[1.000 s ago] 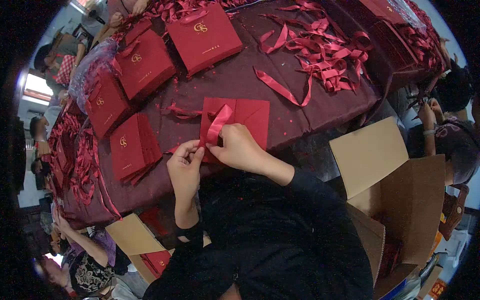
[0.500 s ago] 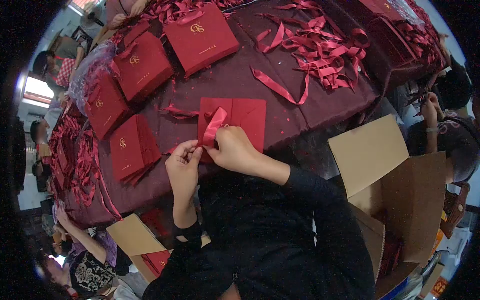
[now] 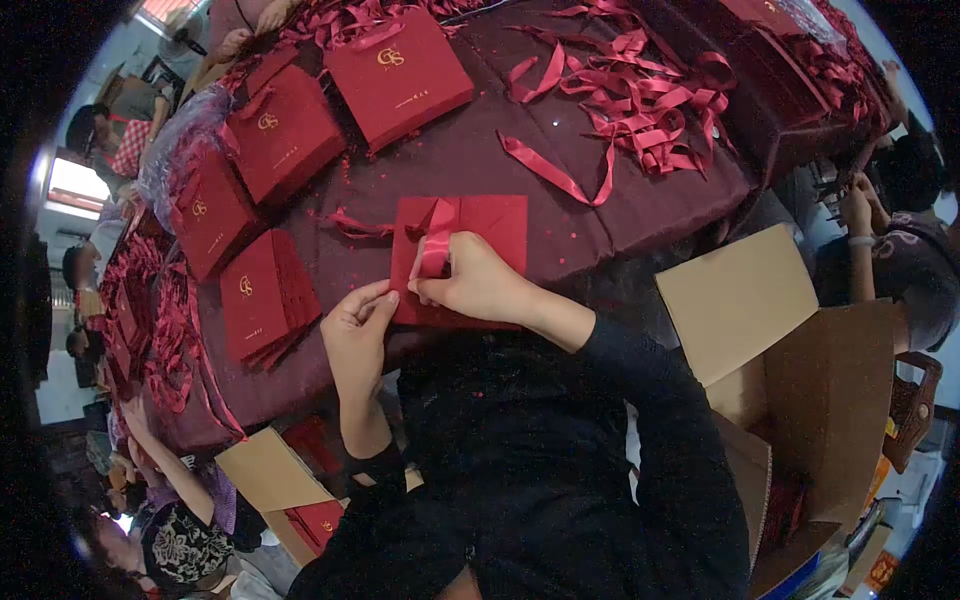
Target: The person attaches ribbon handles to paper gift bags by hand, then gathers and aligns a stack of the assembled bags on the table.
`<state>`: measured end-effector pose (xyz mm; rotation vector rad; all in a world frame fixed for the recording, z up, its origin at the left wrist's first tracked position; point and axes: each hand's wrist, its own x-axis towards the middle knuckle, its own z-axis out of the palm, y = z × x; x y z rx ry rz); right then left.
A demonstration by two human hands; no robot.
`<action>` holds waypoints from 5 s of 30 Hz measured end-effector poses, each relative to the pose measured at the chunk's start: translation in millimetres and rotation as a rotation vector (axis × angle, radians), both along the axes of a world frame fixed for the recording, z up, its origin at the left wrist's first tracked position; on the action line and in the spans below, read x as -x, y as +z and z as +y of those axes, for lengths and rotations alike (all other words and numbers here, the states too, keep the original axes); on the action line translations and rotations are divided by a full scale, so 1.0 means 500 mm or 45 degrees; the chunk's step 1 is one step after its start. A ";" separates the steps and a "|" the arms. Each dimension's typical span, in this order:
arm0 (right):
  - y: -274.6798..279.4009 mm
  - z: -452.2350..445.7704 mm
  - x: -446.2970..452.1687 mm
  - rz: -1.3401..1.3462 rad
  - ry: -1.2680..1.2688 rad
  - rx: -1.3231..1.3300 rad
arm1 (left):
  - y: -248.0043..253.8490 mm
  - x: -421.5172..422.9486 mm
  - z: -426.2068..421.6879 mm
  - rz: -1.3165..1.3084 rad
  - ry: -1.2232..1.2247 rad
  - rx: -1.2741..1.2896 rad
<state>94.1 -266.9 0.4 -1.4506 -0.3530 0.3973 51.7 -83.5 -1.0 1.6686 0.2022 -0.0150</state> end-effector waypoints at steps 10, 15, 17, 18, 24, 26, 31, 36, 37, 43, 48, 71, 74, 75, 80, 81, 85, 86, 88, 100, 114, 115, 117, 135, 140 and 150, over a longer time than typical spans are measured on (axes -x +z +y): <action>-0.017 0.009 0.001 -0.237 -0.045 0.370 | 0.002 -0.009 0.001 -0.034 -0.064 -0.104; -0.025 0.021 0.006 -0.424 -0.198 0.437 | -0.009 -0.006 -0.008 -0.073 -0.027 -0.053; -0.020 0.024 0.013 -0.417 -0.240 0.440 | -0.010 -0.004 -0.012 -0.076 -0.017 -0.066; -0.023 0.026 0.014 -0.415 -0.241 0.440 | -0.010 -0.004 -0.013 -0.080 -0.006 -0.081; -0.020 0.037 0.014 -0.609 -0.205 0.697 | -0.001 0.000 -0.020 -0.103 0.011 -0.056; -0.017 0.030 0.008 -0.674 -0.172 0.524 | -0.004 0.002 -0.018 -0.100 0.015 0.013; 0.014 -0.015 -0.003 -0.849 -0.103 0.558 | 0.023 0.012 -0.012 0.025 0.013 0.152; -0.012 -0.033 -0.012 -0.543 -0.012 0.390 | 0.044 0.019 -0.018 -0.183 -0.288 -0.491; -0.016 -0.032 -0.011 -0.534 -0.014 0.376 | 0.037 0.022 -0.026 -0.235 -0.258 -0.474; -0.014 -0.034 -0.011 -0.860 0.010 0.581 | 0.010 0.009 -0.021 -0.654 -0.314 -0.923; 0.007 -0.054 0.011 -1.131 0.042 0.807 | 0.006 0.014 -0.006 -0.806 -0.226 -1.104; 0.314 -0.160 -0.321 -0.404 0.078 0.738 | 0.114 -0.071 0.089 -0.614 0.143 -0.322; 0.314 -0.154 -0.443 0.066 -0.283 -0.182 | 0.119 -0.088 0.050 -0.701 0.086 -0.429; 0.287 -0.148 -0.486 0.070 -0.394 -0.450 | 0.122 -0.092 0.037 -0.664 0.039 -0.416; 0.145 -0.091 -0.550 -0.039 -0.677 -0.318 | 0.082 -0.179 -0.014 -0.724 -0.197 -0.717; 0.117 -0.081 -0.547 -0.141 -0.778 -0.139 | 0.069 -0.198 -0.021 -0.673 -0.210 -0.764; 0.052 -0.049 -0.526 -0.481 -1.003 0.113 | 0.038 -0.263 -0.047 -0.661 -0.228 -0.913; 0.033 -0.051 -0.534 -0.478 -1.003 0.114 | 0.036 -0.273 -0.053 -0.658 -0.229 -0.912; 0.024 -0.049 -0.528 -0.814 -1.208 0.386 | 0.036 -0.289 -0.068 -0.689 -0.147 -1.171; 0.006 -0.053 -0.521 -0.740 -1.219 0.582 | 0.028 -0.312 -0.117 -0.626 -0.189 -1.540; 0.037 -0.068 -0.483 -0.663 -1.262 0.418 | 0.120 -0.149 -0.091 -0.910 -0.256 -1.701; 0.041 -0.080 -0.482 -0.714 -1.282 0.455 | 0.140 -0.110 -0.068 -0.818 -0.183 -1.737; 0.054 -0.104 -0.460 -0.861 -1.328 0.560 | 0.143 -0.053 -0.001 -0.621 0.022 -1.891; 0.022 -0.206 -0.125 -1.166 -0.438 1.741 | 0.127 0.067 0.004 -1.071 -0.205 -1.772; 0.008 -0.197 -0.130 -1.295 -0.525 1.807 | 0.069 0.060 -0.116 -0.986 -0.486 -1.623; 0.046 -0.155 -0.106 -1.376 -0.277 1.362 | 0.013 -0.077 -0.058 -0.737 -0.286 -1.591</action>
